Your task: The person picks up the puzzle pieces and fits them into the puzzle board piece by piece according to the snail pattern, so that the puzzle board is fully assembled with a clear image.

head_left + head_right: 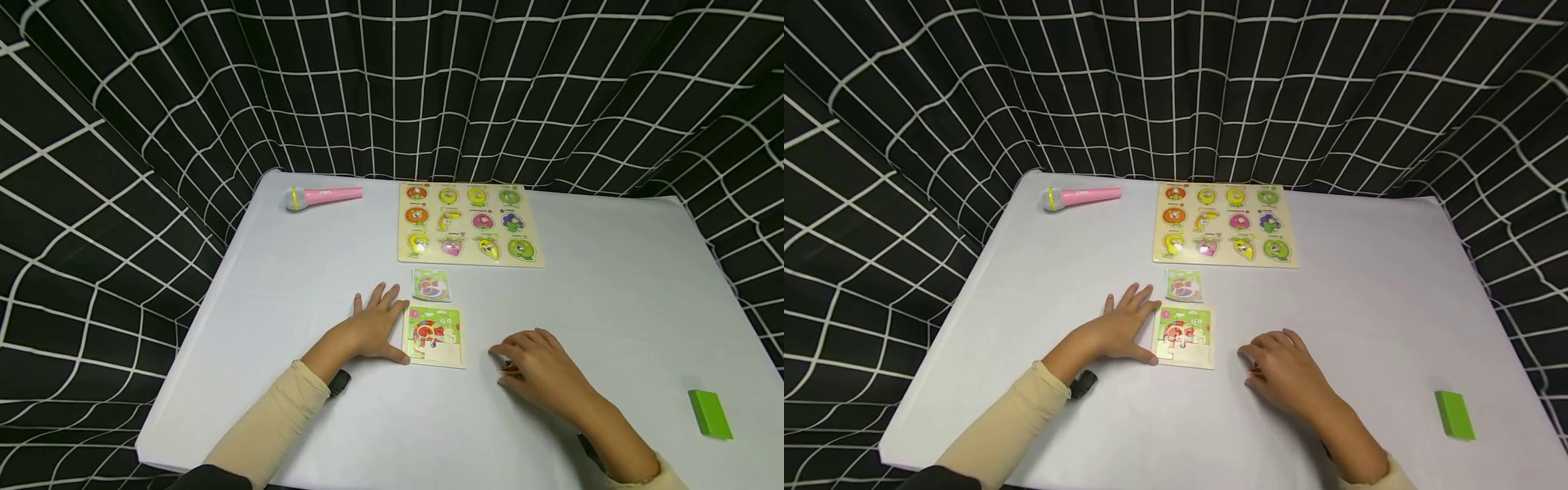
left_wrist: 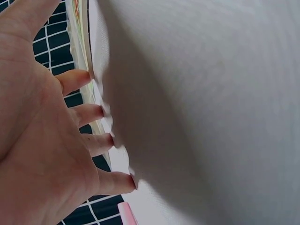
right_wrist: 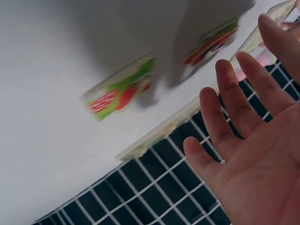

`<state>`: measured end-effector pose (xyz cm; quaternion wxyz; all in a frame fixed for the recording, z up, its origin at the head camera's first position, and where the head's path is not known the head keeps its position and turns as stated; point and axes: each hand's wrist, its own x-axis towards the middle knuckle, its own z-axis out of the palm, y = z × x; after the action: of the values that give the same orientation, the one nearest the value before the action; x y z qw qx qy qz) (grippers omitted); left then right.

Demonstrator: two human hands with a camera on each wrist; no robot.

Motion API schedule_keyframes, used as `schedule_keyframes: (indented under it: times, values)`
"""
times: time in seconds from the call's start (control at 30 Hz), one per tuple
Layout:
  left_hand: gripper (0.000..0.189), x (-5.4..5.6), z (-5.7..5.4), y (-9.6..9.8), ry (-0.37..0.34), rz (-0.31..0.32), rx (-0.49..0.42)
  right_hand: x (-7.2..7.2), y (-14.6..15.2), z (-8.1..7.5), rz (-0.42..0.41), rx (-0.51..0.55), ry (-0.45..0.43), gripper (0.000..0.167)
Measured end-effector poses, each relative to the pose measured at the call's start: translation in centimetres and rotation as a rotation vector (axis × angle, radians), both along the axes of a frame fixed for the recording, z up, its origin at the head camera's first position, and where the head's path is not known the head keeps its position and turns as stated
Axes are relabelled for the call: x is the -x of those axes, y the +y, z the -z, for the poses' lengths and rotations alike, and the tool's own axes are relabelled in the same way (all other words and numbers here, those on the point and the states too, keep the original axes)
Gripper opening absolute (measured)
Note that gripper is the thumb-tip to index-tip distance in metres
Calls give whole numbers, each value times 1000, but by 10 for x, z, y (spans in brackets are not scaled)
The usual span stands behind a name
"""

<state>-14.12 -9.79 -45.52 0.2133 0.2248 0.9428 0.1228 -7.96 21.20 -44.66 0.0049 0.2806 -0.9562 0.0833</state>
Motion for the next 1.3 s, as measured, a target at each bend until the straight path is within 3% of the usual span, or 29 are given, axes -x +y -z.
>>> schedule_keyframes:
  times: [0.3,0.83,1.1,1.3]
  values:
    - [110,0,2,0,14,6,-6,-8,19,1,16,-13,8,45]
    - [109,-1,0,-1,7,6,-4,-6,22,7,-12,2,39,40]
    - [109,0,1,0,16,10,11,-4,12,3,-9,6,48,37]
    - [109,0,1,1,12,-1,2,5,-10,0,-58,23,82,34]
